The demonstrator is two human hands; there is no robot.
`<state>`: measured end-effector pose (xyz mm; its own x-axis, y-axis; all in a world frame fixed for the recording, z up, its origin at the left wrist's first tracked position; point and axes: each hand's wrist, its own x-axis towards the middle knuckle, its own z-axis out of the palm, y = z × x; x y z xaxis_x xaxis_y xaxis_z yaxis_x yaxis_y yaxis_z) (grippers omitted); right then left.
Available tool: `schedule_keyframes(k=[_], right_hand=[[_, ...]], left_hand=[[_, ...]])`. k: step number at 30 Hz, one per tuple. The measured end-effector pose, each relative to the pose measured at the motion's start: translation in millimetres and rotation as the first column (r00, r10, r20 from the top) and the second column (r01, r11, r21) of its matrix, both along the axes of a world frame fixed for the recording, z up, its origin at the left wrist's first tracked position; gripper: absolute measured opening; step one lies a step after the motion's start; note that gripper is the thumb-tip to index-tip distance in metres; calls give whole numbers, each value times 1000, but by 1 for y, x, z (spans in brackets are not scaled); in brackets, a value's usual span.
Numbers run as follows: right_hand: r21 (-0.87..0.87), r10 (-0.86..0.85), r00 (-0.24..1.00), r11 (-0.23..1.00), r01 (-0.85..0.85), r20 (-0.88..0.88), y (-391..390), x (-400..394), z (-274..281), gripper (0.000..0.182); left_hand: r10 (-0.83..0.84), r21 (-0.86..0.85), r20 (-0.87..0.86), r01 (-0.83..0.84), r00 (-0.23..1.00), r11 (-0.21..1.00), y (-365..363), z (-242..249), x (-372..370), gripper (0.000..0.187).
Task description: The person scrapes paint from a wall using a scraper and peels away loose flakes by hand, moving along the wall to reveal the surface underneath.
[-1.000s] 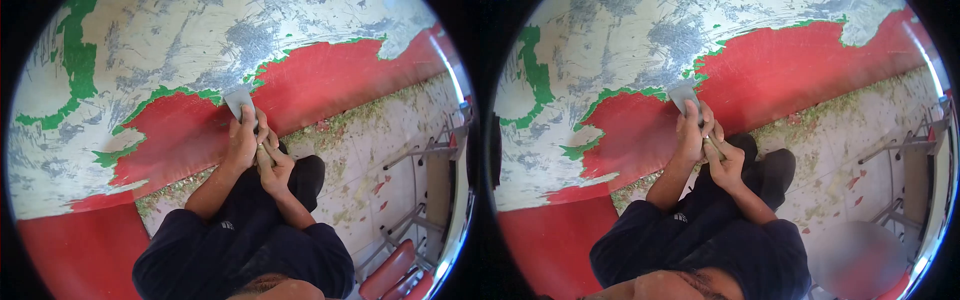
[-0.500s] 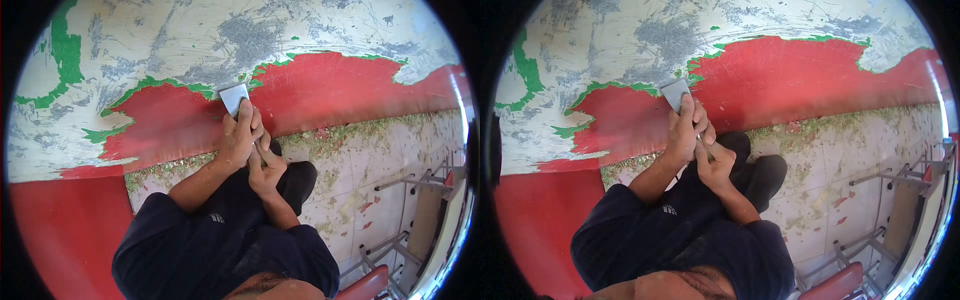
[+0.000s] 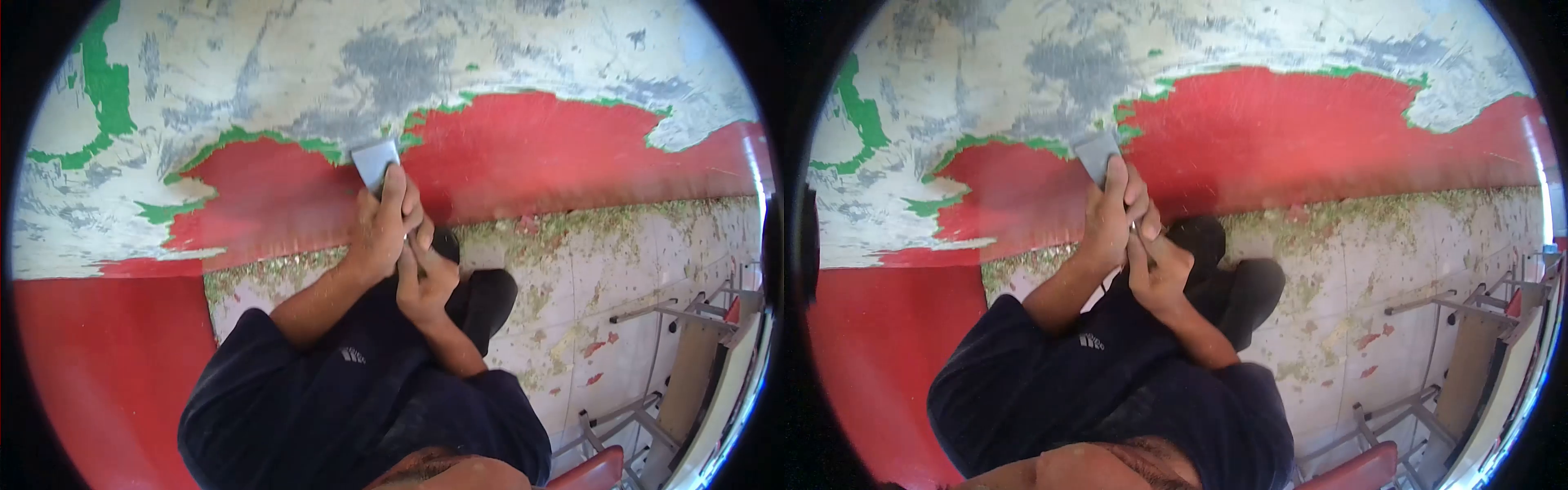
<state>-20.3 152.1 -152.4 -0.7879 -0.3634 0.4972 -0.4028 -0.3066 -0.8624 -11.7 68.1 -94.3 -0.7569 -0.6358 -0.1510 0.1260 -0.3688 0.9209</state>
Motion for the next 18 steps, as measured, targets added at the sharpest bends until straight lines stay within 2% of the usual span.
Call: schedule_keyframes(k=[1,4,5,8,11,14,15,18], right_hand=[[5,-2,1000,1000,1,16,-1,0,-3,20],[35,66,988,997,-72,141,-1,-1,2,21],[50,43,997,998,-46,68,-1,0,-5,22],[-28,-3,997,1000,5,78,2,9,-7,21],[-34,14,999,999,-12,36,-6,-6,9,19],[10,0,1000,1000,0,-3,0,0,5,18],[-5,-7,999,1000,7,32,-1,1,4,17],[-7,7,997,1000,-6,75,0,4,-1,17]], left_hand=[[-14,7,-52,15,999,1000,-2,-2,-2,44],[7,-95,-50,-12,999,995,-1,7,-8,47],[4,-66,-44,-7,999,998,-3,3,-7,47],[-32,22,-2,32,999,999,1,4,0,46],[-6,-64,-76,1,997,998,-2,17,-12,47],[2,-35,-4,-3,1000,999,3,21,-5,48],[15,46,3,-15,1000,999,1,7,-1,45],[-4,13,-45,5,999,1000,-1,2,-3,45]])
